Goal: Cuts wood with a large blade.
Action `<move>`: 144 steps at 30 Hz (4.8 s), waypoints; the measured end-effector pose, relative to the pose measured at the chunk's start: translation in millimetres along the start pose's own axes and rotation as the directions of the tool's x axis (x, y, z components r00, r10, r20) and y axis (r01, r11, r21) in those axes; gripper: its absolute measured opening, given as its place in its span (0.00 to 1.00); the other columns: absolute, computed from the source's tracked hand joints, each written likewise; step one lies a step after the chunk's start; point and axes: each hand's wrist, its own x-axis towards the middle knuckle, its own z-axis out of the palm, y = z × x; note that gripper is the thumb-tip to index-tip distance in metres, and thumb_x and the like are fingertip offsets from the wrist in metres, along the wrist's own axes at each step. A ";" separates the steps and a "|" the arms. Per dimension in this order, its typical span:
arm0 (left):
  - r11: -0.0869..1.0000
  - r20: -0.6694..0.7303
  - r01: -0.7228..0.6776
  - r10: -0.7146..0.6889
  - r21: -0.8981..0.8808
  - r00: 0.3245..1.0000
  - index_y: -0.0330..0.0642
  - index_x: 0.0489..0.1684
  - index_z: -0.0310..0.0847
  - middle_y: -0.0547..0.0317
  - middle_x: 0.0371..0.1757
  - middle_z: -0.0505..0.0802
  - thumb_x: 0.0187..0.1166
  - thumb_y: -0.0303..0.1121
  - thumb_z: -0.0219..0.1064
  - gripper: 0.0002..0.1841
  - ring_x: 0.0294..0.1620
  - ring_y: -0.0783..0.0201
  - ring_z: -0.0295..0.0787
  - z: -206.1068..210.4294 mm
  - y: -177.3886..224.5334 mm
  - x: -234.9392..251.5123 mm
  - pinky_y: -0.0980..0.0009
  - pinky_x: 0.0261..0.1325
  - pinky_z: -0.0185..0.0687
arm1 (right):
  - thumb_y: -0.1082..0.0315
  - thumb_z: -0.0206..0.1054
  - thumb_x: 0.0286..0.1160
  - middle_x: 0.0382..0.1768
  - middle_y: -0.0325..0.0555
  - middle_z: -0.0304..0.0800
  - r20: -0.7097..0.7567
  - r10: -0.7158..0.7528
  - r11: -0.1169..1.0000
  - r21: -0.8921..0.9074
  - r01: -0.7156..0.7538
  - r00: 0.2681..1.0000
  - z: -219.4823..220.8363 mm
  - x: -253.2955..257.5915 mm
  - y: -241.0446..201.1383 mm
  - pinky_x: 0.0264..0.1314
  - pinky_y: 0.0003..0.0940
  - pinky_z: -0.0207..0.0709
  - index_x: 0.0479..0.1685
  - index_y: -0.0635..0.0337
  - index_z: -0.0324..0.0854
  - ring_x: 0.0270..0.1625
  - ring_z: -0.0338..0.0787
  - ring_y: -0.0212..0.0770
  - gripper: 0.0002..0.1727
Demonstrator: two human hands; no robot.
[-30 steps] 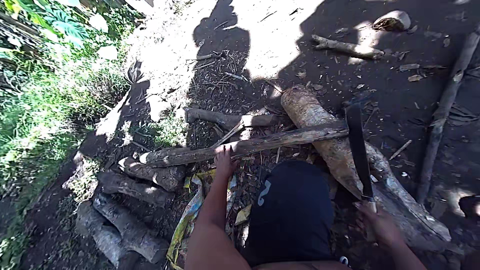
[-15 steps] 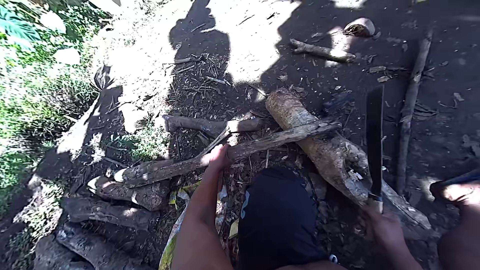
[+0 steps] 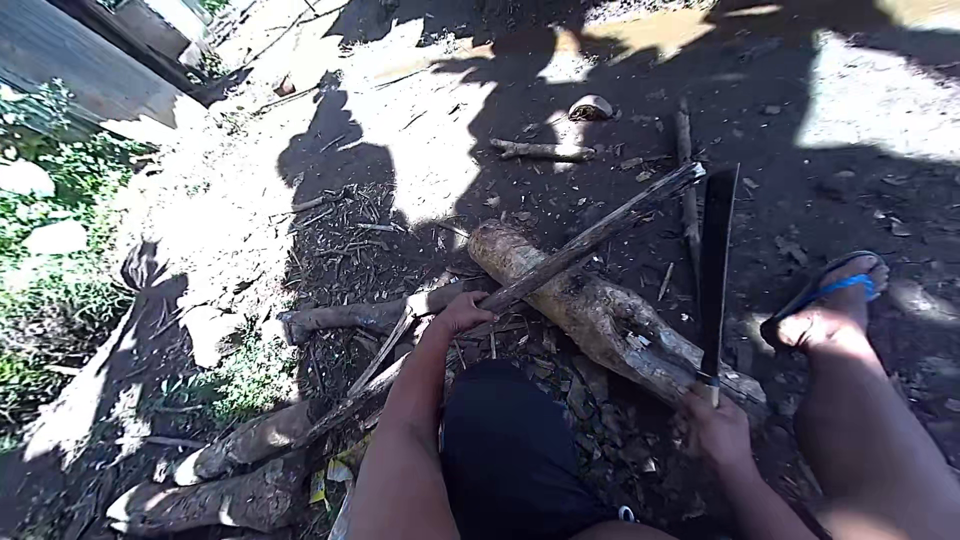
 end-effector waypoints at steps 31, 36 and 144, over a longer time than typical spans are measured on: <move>0.961 -0.177 0.136 -0.095 0.240 0.980 0.58 0.80 0.78 0.50 0.71 0.90 0.88 0.66 0.47 0.33 0.77 0.45 0.81 39.2 -41.4 38.4 0.27 0.79 0.62 | 0.44 0.71 0.68 0.17 0.35 0.80 0.183 -0.160 0.860 -0.456 0.228 0.970 10.8 16.7 28.0 0.18 0.39 0.76 0.39 0.53 0.84 0.15 0.78 0.34 0.21; 0.964 -0.179 0.144 -0.105 0.225 0.978 0.60 0.79 0.78 0.53 0.71 0.90 0.86 0.69 0.46 0.34 0.78 0.48 0.80 40.6 -43.5 39.0 0.26 0.80 0.59 | 0.43 0.72 0.66 0.16 0.33 0.79 0.213 -0.134 0.828 -0.513 0.227 0.968 7.4 16.9 32.0 0.18 0.39 0.75 0.37 0.50 0.84 0.15 0.77 0.33 0.20; 0.884 -0.061 0.124 -0.108 0.451 0.992 0.54 0.91 0.56 0.39 0.79 0.80 0.59 0.47 0.84 0.53 0.78 0.36 0.78 70.2 -3.9 32.6 0.31 0.76 0.72 | 0.44 0.70 0.73 0.34 0.48 0.90 0.276 0.299 0.495 -0.863 0.099 0.914 13.6 16.9 30.4 0.46 0.61 0.84 0.56 0.50 0.81 0.40 0.92 0.51 0.23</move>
